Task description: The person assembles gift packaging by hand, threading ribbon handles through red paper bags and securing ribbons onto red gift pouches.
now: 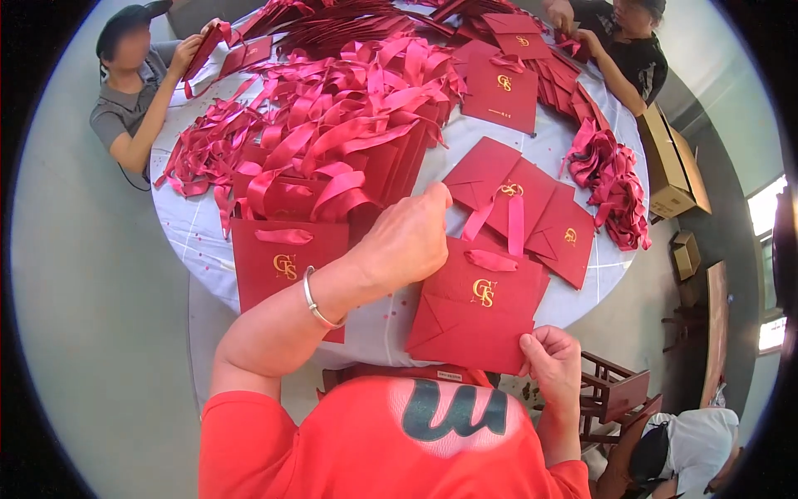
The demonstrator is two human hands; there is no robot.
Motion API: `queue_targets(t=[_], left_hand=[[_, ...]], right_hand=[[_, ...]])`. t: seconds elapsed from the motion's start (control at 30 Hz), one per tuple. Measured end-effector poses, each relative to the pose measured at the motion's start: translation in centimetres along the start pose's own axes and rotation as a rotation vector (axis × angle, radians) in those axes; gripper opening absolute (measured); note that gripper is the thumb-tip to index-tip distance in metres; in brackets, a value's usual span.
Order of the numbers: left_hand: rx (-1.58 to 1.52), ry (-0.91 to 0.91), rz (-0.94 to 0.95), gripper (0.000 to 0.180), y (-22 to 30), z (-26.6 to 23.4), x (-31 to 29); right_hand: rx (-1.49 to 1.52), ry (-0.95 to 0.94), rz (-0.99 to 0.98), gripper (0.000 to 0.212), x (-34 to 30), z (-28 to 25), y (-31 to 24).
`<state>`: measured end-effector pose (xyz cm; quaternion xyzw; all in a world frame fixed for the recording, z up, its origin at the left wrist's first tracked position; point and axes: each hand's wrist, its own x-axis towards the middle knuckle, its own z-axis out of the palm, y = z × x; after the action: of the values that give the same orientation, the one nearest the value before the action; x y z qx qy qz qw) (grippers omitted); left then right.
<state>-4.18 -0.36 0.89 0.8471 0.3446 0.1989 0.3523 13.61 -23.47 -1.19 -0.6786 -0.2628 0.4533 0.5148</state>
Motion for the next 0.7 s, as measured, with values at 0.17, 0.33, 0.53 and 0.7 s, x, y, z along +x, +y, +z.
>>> queue_targets(t=[0.17, 0.33, 0.53, 0.7], left_hand=[[-0.038, -0.009, -0.032, 0.027, 0.32, -0.24, -0.01], [-0.033, 0.007, -0.007, 0.026, 0.0, -0.13, 0.08], [-0.033, 0.005, -0.008, 0.027, -0.05, -0.06, 0.03], [-0.073, -0.055, -0.049, 0.029, 0.01, -0.21, 0.26]], right_hand=[[-0.012, 0.0, 0.042, 0.018, 0.1, -0.32, -0.07], [-0.012, -0.005, 0.051, 0.019, 0.29, -0.4, -0.23], [-0.007, -0.007, 0.068, 0.02, 0.45, -0.47, -0.24], [-0.004, 0.008, 0.108, 0.02, 0.64, -0.6, -0.06]])
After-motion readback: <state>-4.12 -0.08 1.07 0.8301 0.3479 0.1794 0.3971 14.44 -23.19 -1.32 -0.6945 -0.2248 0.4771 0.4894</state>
